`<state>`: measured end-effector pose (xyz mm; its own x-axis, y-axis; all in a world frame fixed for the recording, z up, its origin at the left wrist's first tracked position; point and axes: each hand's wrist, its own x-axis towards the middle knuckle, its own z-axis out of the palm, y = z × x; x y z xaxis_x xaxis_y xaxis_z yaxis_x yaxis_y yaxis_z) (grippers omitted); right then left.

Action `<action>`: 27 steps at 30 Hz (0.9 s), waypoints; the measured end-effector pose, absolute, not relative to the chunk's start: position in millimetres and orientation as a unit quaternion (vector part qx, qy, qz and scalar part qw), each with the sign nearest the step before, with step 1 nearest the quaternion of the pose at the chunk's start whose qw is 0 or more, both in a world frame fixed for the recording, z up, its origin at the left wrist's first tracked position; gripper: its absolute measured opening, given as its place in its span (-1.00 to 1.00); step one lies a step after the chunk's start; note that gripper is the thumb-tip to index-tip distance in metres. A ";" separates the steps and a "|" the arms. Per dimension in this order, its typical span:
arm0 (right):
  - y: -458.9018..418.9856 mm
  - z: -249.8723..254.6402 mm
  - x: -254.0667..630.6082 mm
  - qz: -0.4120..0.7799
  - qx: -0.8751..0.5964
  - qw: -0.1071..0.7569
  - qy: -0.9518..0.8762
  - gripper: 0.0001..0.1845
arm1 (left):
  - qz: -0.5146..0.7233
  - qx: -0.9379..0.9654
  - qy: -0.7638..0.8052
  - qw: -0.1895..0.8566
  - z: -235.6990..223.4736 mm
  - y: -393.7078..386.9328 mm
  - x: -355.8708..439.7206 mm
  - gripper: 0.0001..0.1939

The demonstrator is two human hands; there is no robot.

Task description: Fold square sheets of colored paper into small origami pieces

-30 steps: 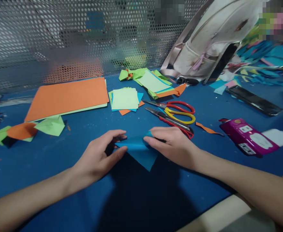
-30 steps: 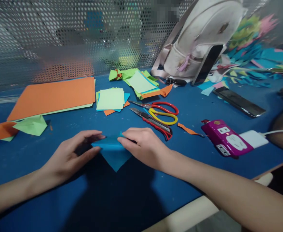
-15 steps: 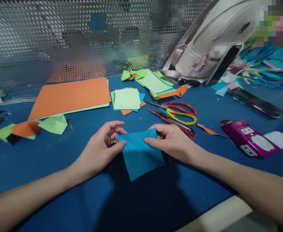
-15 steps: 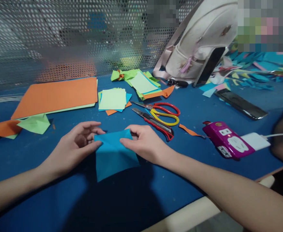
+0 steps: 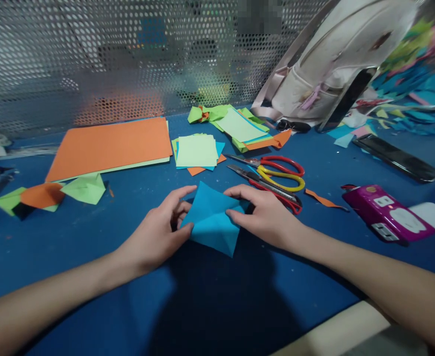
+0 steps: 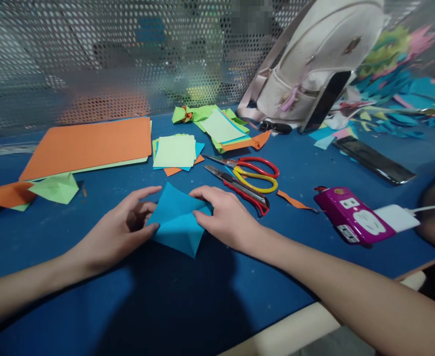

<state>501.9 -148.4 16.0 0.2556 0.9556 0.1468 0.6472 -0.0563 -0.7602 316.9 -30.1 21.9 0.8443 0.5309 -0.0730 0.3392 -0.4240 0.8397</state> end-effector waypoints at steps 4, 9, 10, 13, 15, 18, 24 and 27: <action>-147.2 9.9 510.8 0.153 -0.687 0.328 -0.630 -0.74 | 0.094 0.892 0.244 0.368 20.5 -26.3 314.3 -0.46; -147.5 8.5 518.0 0.122 -0.676 0.282 -0.670 -0.80 | 0.084 0.924 0.210 0.308 20.3 -24.6 312.2 -0.49; -147.9 8.9 518.9 0.118 -0.670 0.274 -0.680 -0.83 | 0.086 0.929 0.201 0.297 20.0 -24.4 311.7 -0.49; -149.4 10.6 521.9 0.122 -0.638 0.257 -0.716 -0.88 | 0.090 0.944 0.178 0.263 18.6 -23.4 310.9 -0.52; -150.3 12.3 524.4 0.130 -0.615 0.249 -0.737 -0.85 | 0.098 0.955 0.154 0.235 17.4 -22.5 310.9 -0.59; -151.7 14.9 527.7 0.134 -0.600 0.236 -0.753 -0.82 | 0.114 0.969 0.092 0.200 15.2 -20.6 311.1 -0.72; -153.9 18.4 530.3 0.126 -0.587 0.225 -0.767 -0.79 | 0.121 0.978 0.031 0.166 10.3 -16.5 308.2 -0.69; -155.4 21.4 530.3 0.108 -0.579 0.211 -0.780 -0.77 | 0.114 0.982 0.016 0.149 9.6 -15.8 307.0 -0.71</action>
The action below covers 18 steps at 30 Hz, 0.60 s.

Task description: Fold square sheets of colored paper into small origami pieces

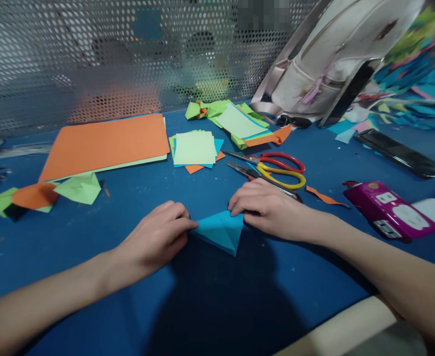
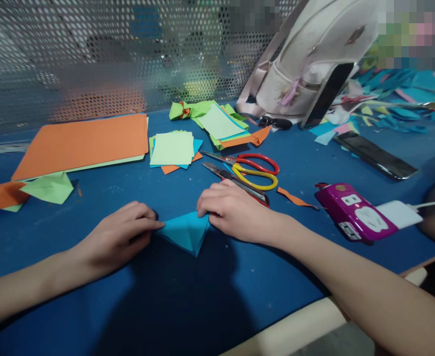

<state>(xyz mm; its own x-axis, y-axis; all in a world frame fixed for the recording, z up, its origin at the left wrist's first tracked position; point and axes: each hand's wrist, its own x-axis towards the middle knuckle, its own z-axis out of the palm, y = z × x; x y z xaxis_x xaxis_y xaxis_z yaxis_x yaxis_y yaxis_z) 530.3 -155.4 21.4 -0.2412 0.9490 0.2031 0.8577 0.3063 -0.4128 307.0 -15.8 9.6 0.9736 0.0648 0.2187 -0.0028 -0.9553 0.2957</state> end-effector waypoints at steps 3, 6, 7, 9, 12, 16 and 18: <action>-157.0 25.5 529.8 0.097 -0.573 0.187 -0.792 -0.74 | 0.102 0.986 0.008 0.131 10.4 -16.9 306.5 -0.74; -158.2 28.7 528.9 0.088 -0.572 0.163 -0.799 -0.73 | 0.125 0.986 -0.023 0.109 11.5 -21.1 305.9 -0.75; -158.5 29.1 528.6 0.084 -0.571 0.157 -0.801 -0.72 | 0.138 0.984 -0.044 0.105 11.5 -23.3 305.6 -0.73; -159.0 28.8 528.1 0.077 -0.570 0.150 -0.804 -0.72 | 0.161 0.977 -0.092 0.106 10.3 -28.3 305.1 -0.64; -159.9 26.0 527.9 0.053 -0.562 0.156 -0.811 -0.73 | 0.159 0.972 -0.136 0.107 5.6 -34.6 305.9 -0.51; -160.4 22.2 526.1 0.010 -0.550 0.179 -0.815 -0.76 | 0.124 0.976 -0.153 0.090 -0.3 -37.4 309.4 -0.45; -160.0 21.4 521.9 -0.007 -0.553 0.187 -0.811 -0.76 | 0.120 0.977 -0.156 0.083 -0.8 -37.1 310.1 -0.47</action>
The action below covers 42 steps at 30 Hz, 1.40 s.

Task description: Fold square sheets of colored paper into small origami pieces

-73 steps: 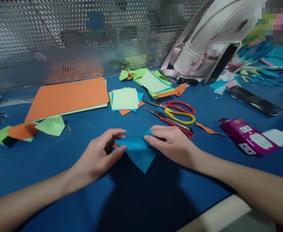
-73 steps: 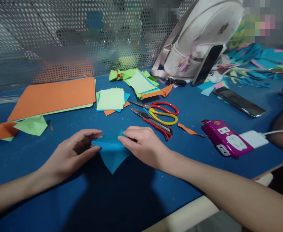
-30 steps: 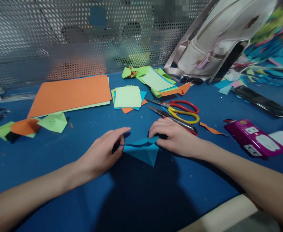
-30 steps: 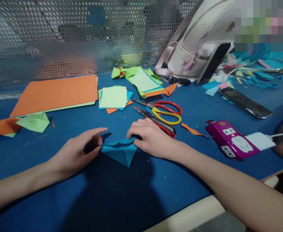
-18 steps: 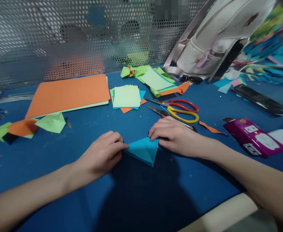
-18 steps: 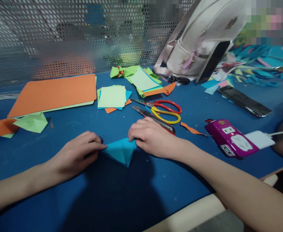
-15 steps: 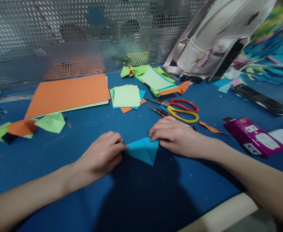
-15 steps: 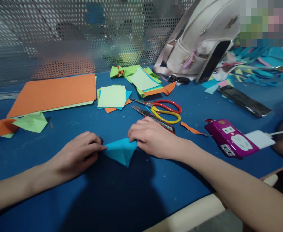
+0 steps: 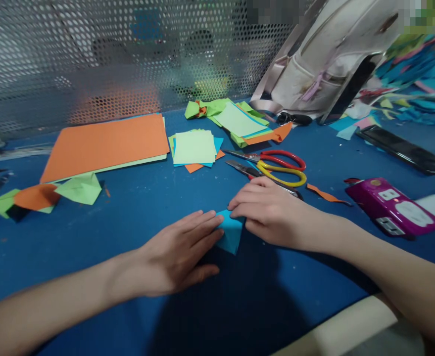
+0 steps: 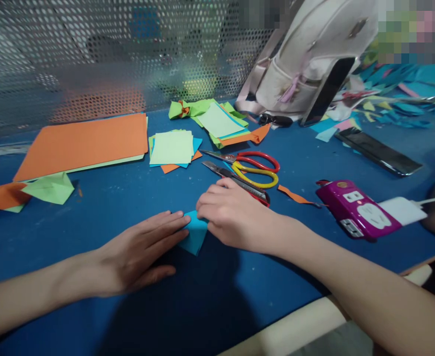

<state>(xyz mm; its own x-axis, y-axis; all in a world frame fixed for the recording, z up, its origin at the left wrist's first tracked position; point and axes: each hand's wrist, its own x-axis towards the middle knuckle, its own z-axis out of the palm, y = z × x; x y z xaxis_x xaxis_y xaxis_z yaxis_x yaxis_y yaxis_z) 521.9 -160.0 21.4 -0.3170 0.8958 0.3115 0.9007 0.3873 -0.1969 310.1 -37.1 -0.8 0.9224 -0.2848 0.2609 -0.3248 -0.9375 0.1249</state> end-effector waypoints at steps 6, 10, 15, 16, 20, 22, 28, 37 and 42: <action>-162.3 17.2 499.3 -0.010 -0.553 0.193 -0.810 -0.65 | 0.134 0.975 -0.164 0.061 3.3 -36.7 310.9 -0.50; -169.0 13.5 488.3 -0.071 -0.564 0.155 -0.808 -0.63 | 0.087 0.983 -0.158 0.046 5.8 -38.8 315.2 -0.45; -175.6 14.7 481.6 -0.163 -0.585 0.072 -0.791 -0.66 | 0.100 0.983 -0.153 0.009 9.5 -44.0 308.4 -0.42; -176.4 14.9 481.2 -0.174 -0.586 0.058 -0.789 -0.66 | 0.108 0.984 -0.145 0.007 11.5 -45.3 305.2 -0.42; -179.2 14.3 484.7 -0.216 -0.600 -0.004 -0.770 -0.63 | 0.096 0.989 -0.113 -0.013 21.7 -50.2 293.3 -0.41; -180.6 13.8 489.2 -0.224 -0.615 -0.042 -0.755 -0.63 | 0.089 0.990 -0.104 -0.027 26.2 -52.1 290.2 -0.41; -184.6 11.1 498.3 -0.202 -0.610 -0.077 -0.763 -0.59 | 0.098 0.992 -0.057 -0.058 38.8 -56.5 287.8 -0.39; -176.7 24.3 501.7 -0.115 -0.662 -0.019 -0.740 -0.73 | 0.085 0.994 0.006 -0.075 44.6 -46.0 292.0 -0.58; -174.7 31.0 502.2 -0.099 -0.660 0.056 -0.743 -0.76 | 0.101 0.994 0.033 0.013 36.8 -36.4 298.2 -0.76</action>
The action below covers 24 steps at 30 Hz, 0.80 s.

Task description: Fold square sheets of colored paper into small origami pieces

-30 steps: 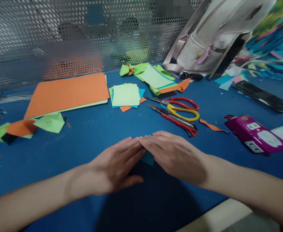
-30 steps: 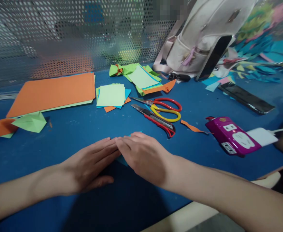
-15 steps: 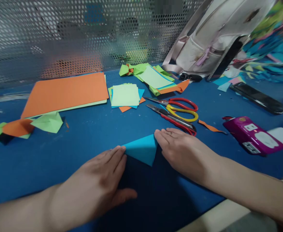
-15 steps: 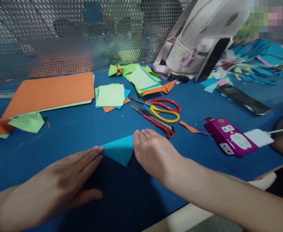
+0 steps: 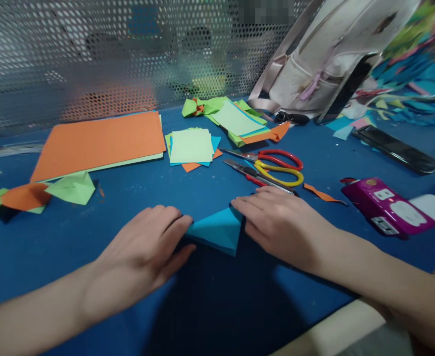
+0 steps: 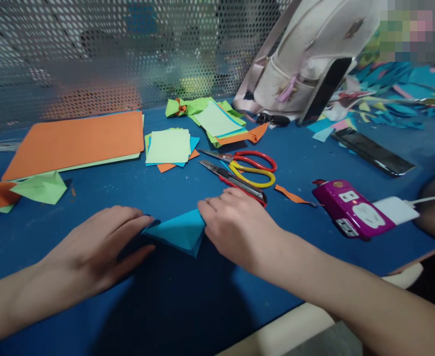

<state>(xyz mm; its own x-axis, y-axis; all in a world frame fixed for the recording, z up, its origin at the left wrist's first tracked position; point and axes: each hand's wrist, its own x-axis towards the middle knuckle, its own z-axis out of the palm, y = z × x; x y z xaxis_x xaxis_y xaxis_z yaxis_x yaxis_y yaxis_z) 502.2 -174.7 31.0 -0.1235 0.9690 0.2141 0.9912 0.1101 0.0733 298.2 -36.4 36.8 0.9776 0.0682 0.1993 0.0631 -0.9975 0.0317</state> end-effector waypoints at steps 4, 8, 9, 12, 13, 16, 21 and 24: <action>-178.0 30.4 500.5 -0.049 -0.622 0.127 -0.771 -0.63 | 0.063 0.994 0.061 0.068 27.7 -30.6 300.2 -0.77; -176.8 23.5 500.3 0.023 -0.573 0.161 -0.803 -0.56 | 0.034 0.993 0.072 0.089 22.8 -27.3 301.9 -0.79; -175.2 20.9 500.7 0.033 -0.569 0.176 -0.803 -0.58 | 0.030 0.992 0.075 0.093 22.1 -26.8 302.2 -0.80; -168.4 12.2 503.1 0.040 -0.566 0.238 -0.788 -0.70 | 0.026 0.991 0.083 0.100 20.2 -24.9 302.9 -0.82; -166.2 9.4 504.0 0.038 -0.565 0.254 -0.784 -0.72 | 0.026 0.991 0.086 0.103 19.7 -24.1 303.0 -0.83; -160.8 2.1 506.4 0.022 -0.556 0.280 -0.782 -0.75 | 0.032 0.989 0.093 0.114 18.6 -21.3 303.0 -0.84; -157.1 -3.7 509.1 0.022 -0.544 0.290 -0.787 -0.76 | 0.049 0.985 0.082 0.142 17.0 -16.3 301.8 -0.81; -157.1 -4.0 511.1 0.020 -0.532 0.286 -0.797 -0.77 | 0.059 0.985 0.076 0.143 14.6 -13.6 300.1 -0.83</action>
